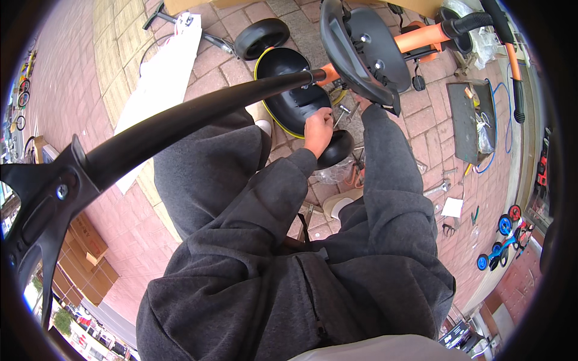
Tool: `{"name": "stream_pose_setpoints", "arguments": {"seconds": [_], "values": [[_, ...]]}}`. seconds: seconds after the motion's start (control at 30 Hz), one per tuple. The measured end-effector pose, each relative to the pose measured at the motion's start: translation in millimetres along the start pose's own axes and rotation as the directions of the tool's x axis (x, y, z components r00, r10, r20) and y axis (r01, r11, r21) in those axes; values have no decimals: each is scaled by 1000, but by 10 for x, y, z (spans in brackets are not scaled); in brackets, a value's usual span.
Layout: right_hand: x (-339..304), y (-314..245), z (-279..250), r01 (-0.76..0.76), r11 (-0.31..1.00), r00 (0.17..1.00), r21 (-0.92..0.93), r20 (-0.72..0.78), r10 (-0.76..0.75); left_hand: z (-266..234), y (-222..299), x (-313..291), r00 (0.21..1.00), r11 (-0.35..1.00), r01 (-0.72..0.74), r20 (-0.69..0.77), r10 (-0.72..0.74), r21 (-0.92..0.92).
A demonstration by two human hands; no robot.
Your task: The person assembles a child's tricycle by attaching the handlebar to the frame. They use a wrench to tighten bolts and nuts, securing the handlebar in place.
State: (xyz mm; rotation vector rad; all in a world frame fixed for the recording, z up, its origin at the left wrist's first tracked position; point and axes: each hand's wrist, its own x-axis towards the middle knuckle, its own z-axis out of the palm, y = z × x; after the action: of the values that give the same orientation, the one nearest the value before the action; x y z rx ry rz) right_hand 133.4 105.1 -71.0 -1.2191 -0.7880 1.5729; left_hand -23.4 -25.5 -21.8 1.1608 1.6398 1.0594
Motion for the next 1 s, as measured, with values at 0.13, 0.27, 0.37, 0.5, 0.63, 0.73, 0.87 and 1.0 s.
{"name": "stream_pose_setpoints", "arguments": {"seconds": [0.13, 0.27, 0.37, 0.5, 0.63, 0.73, 0.87, 1.0], "values": [[-384, -247, 29, -141, 963, 988, -228, -95, 122, 27, 267, 70, 988, 985, -149, 42, 145, 90], [-774, -636, 13, -294, 940, 944, -170, -206, 258, 233, 551, 137, 926, 920, -352, 206, 315, 173], [-1012, -894, -22, -297, 946, 948, -132, -158, 276, 314, 730, 160, 894, 895, -391, 322, 313, 216], [-1222, -1117, -4, -240, 966, 962, -95, -159, 223, 368, 993, 149, 822, 875, -448, 471, 320, 186], [-1491, -1240, -12, -207, 978, 962, -32, -188, 198, 345, 1288, 217, 770, 996, 74, 631, -93, 56], [-1695, -1277, -41, -293, 948, 954, 126, -29, 299, 272, 1459, 253, 661, 950, 311, 717, -222, 7], [-1816, -1267, -72, -302, 940, 947, 158, 160, 277, 209, 1544, 276, 639, 968, 246, 743, -196, 44], [-1848, -1211, -74, -279, 919, 936, 279, 294, 195, 263, 1542, 318, 563, 937, 340, 816, -133, -82]]}}
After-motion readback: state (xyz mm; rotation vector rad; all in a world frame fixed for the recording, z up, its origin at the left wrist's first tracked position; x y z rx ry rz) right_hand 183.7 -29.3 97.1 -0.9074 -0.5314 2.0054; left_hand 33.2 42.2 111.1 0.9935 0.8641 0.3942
